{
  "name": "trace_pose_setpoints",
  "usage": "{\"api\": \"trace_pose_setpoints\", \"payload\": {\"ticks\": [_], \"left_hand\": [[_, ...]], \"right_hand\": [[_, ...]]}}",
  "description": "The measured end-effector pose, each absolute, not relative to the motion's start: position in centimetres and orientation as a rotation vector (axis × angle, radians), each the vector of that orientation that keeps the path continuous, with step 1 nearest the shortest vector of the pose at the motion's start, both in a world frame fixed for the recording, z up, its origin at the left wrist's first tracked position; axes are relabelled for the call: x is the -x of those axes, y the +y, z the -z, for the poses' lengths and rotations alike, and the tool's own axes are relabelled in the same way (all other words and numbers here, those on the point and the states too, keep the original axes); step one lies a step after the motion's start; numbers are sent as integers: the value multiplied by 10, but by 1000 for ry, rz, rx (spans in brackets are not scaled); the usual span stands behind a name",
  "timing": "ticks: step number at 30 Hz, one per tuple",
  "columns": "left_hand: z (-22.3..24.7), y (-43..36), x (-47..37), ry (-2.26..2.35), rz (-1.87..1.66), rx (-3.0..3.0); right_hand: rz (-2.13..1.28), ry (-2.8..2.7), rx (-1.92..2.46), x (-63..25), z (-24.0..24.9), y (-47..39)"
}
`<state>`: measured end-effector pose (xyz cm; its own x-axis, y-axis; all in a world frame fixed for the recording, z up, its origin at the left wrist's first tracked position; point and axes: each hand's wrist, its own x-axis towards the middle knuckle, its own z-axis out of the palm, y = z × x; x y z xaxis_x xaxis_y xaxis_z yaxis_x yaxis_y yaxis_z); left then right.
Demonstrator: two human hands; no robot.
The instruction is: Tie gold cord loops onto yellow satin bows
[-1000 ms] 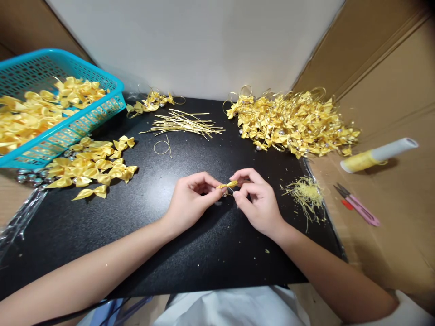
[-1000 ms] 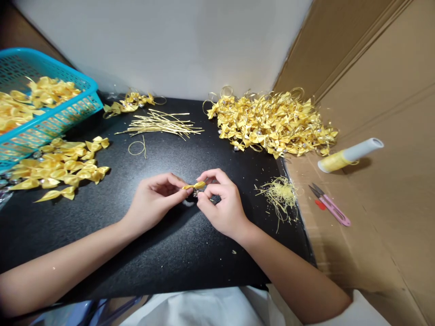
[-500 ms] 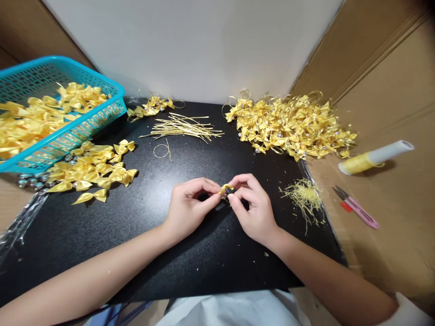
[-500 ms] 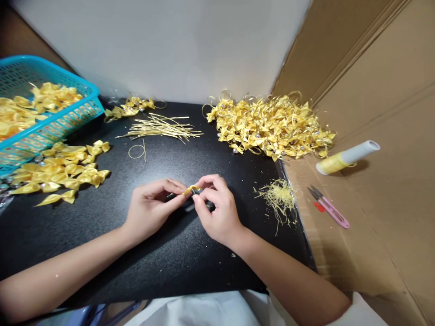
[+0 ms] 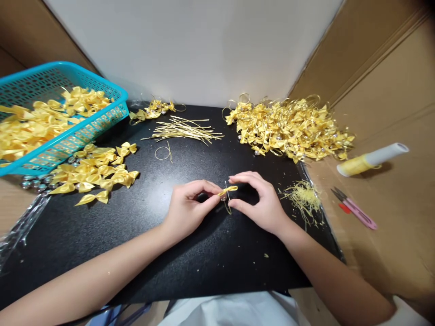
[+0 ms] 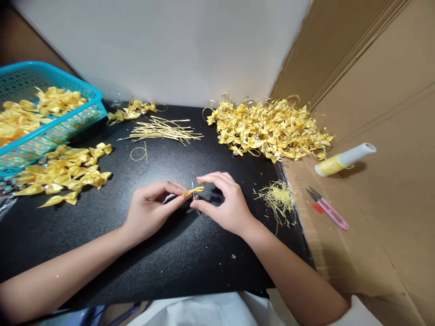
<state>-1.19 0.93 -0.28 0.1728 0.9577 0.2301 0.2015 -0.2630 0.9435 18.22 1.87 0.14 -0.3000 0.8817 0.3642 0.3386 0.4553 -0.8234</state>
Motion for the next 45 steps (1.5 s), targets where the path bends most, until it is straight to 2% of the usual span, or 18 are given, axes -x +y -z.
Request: {"api": "trace_pose_setpoints", "payload": {"ticks": [13,16,20,23,28,33,38,45], "left_hand": [[3,8,10,1052,-1157,-1690],[3,9,10,1018,-1164,-1750],[2,10,11,1007,-1179,-1898],[1,12,12,996,-1168,-2001],[4,17,13,985,-1042,-2069],[9,23,13,1144,-846,-1943],[10,26,10,1124,-760,-1755],[8,23,10,1028,-747,-1603]], "right_hand": [[-528,-1943,935,-179,3,20],[-679,-1893,1011,-177,0,19],[-1121,-1762,1074,-177,-3,21],[-1243,-1640,1078,-175,0,23],[-1210,-1377,1034,-174,-1,26],[-1111,-896,789,-198,-27,35],[-993,-804,818,-222,-44,40],[-1066,-770,825,-220,-40,41]]}}
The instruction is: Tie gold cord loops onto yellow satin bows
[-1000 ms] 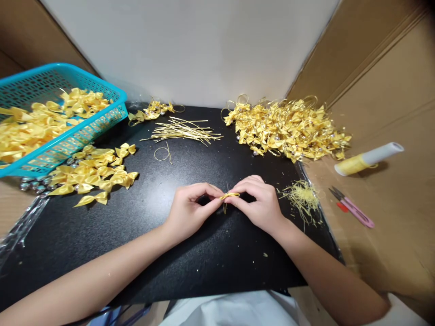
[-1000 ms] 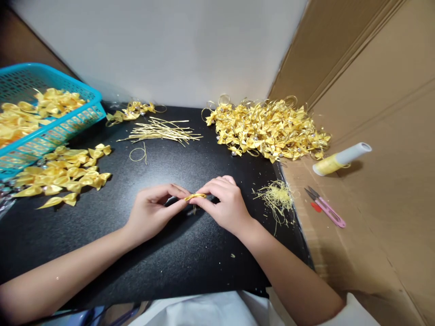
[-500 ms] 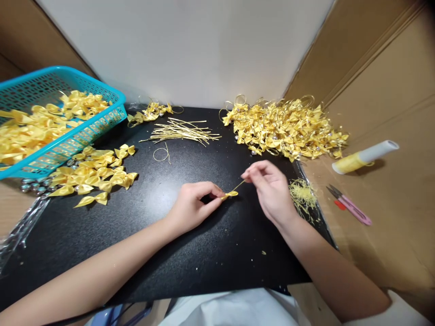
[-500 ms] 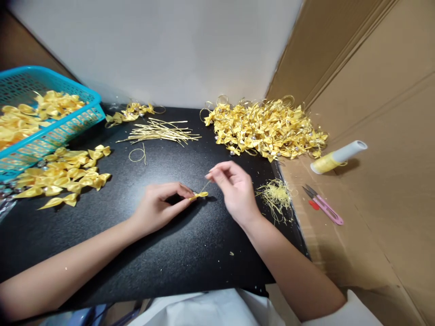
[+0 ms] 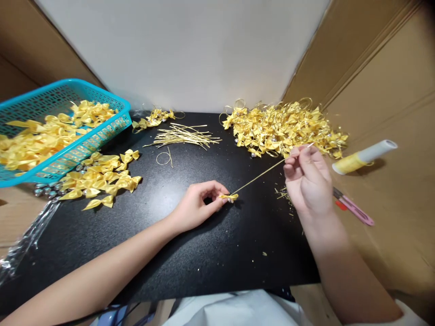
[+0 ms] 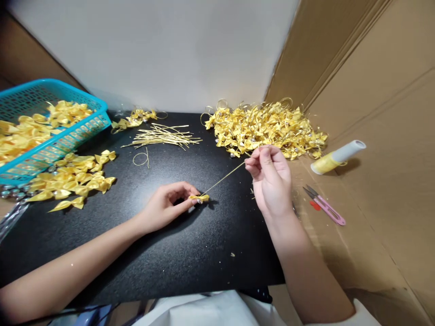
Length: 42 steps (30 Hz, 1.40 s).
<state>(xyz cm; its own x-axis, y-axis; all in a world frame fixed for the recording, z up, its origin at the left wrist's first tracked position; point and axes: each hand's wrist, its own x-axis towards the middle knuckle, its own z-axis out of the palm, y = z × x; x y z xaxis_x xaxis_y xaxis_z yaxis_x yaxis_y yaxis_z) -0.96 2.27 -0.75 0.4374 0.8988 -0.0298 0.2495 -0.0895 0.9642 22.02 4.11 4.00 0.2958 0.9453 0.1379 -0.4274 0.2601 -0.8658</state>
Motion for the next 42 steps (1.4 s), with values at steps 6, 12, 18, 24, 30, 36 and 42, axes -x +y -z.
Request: {"api": "trace_pose_setpoints", "payload": {"ticks": [6,12,18,24,30,36,42], "left_hand": [[5,20,7,915,-841,-1180],[5,18,6,898,-871,-802],[6,15,9,895,-887,-911],[6,14,10,904,-801,-1040],[4,14,14,838,-704,-985],[2,16,16,818,-633,-974],[1,15,18,763,-585,-945]], "right_hand": [[-1203,-711,865,-210,-26,44],[-1280,-618,969,-200,-11,44],[-1279,-503,1086,-197,-2,47],[-1238,-465,1107,-200,3,50],[-1217,-489,1124,-201,5,51],[-1209,-451,1136,-203,5,52],[-1159,-438,1141,-206,8,55]]}}
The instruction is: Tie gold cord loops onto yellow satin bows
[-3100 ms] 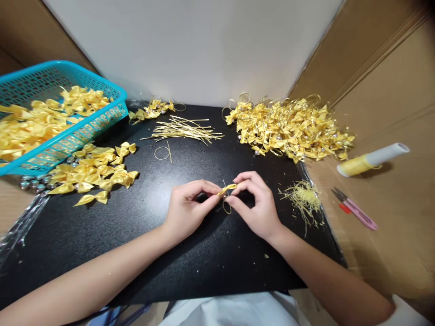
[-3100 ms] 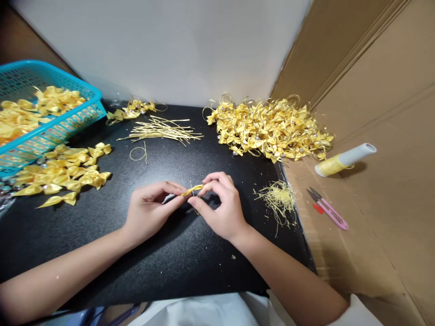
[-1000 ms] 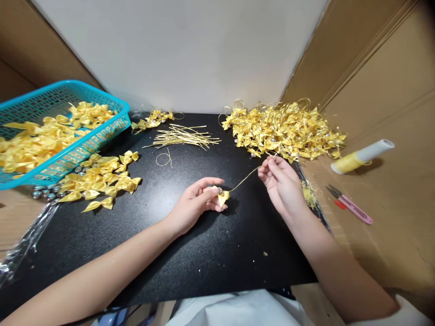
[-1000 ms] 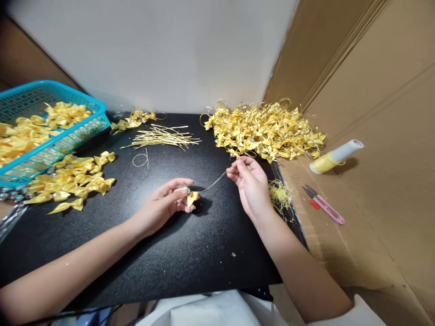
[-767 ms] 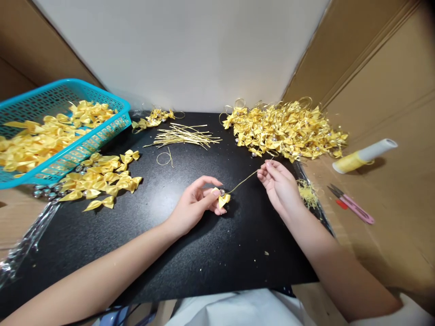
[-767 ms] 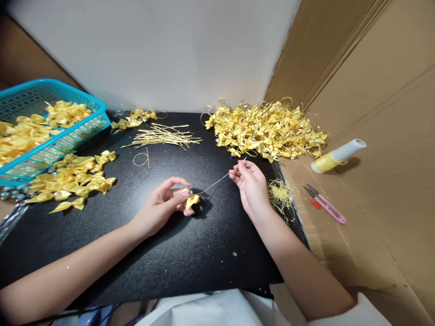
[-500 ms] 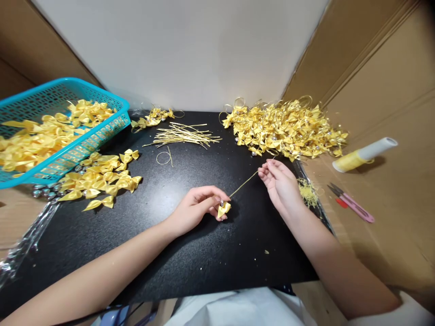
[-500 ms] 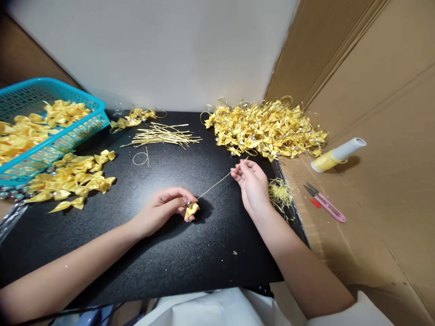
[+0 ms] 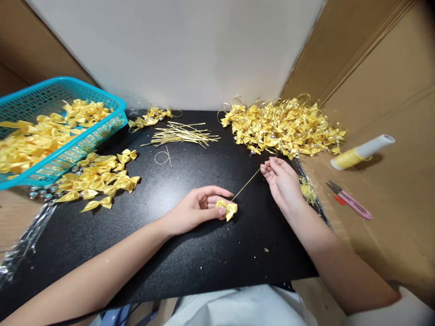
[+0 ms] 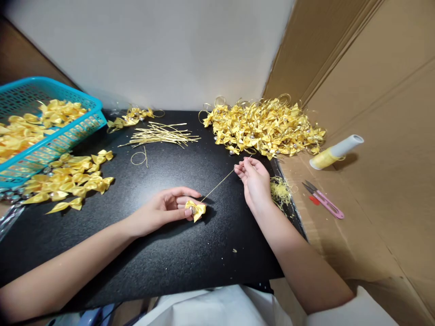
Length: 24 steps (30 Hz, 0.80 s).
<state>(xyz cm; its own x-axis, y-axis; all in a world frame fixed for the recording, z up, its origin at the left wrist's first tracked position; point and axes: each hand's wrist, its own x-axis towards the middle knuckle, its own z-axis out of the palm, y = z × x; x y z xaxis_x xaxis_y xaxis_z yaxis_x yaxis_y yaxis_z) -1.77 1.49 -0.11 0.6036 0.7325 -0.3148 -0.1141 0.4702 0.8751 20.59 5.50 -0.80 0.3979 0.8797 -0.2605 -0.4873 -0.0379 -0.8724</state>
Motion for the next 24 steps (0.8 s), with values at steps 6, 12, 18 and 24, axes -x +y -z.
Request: {"api": "trace_pose_setpoints", "payload": {"ticks": [6,12,18,24], "left_hand": [[2,13,18,747,-586,-952],[0,12,19,732,-593,-958],[-5,9,20,734,-578,-1236],[-17,5,22,714,-488,-1867]], "right_hand": [[-1159,-479,1133,-207,11,55],[-1138,-418,1161,-206,5,56],[-1176,-334,1180,-210,6,56],[-1243,-477,1144,-214,13,61]]}}
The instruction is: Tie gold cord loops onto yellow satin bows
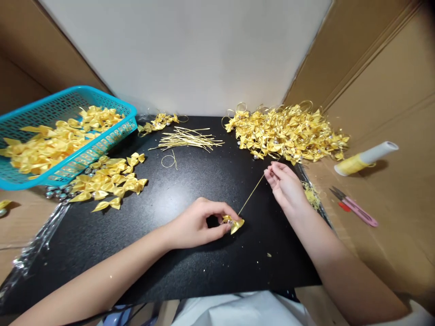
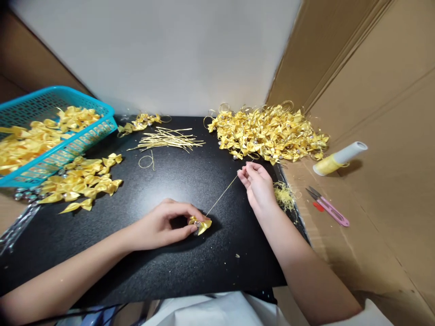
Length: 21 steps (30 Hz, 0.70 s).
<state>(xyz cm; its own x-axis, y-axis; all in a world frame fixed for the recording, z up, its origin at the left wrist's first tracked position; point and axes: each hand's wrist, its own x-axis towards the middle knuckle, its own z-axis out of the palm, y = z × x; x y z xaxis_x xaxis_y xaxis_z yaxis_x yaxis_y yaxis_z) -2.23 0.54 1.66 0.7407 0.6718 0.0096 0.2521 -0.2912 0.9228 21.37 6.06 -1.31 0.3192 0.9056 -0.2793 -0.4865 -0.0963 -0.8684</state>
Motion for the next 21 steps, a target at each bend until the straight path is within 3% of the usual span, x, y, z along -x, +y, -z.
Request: {"api": "trace_pose_setpoints", "payload": {"ticks": [4,8,14,21], "left_hand": [[-23,2,23,753,-484,-2497],[-26,-6,17,883,-155,-2981],[-24,-20,6,861,170,-3089],[-11,-26,4,1022,120,-3033]], "right_hand": [[-1337,-492,1231,-209,8,64],[-1368,-557,1317,-196,-1,70],[-1376,-819,1509,-158,-6,97],[-1093,-1305,1657,-137,3,119]]}}
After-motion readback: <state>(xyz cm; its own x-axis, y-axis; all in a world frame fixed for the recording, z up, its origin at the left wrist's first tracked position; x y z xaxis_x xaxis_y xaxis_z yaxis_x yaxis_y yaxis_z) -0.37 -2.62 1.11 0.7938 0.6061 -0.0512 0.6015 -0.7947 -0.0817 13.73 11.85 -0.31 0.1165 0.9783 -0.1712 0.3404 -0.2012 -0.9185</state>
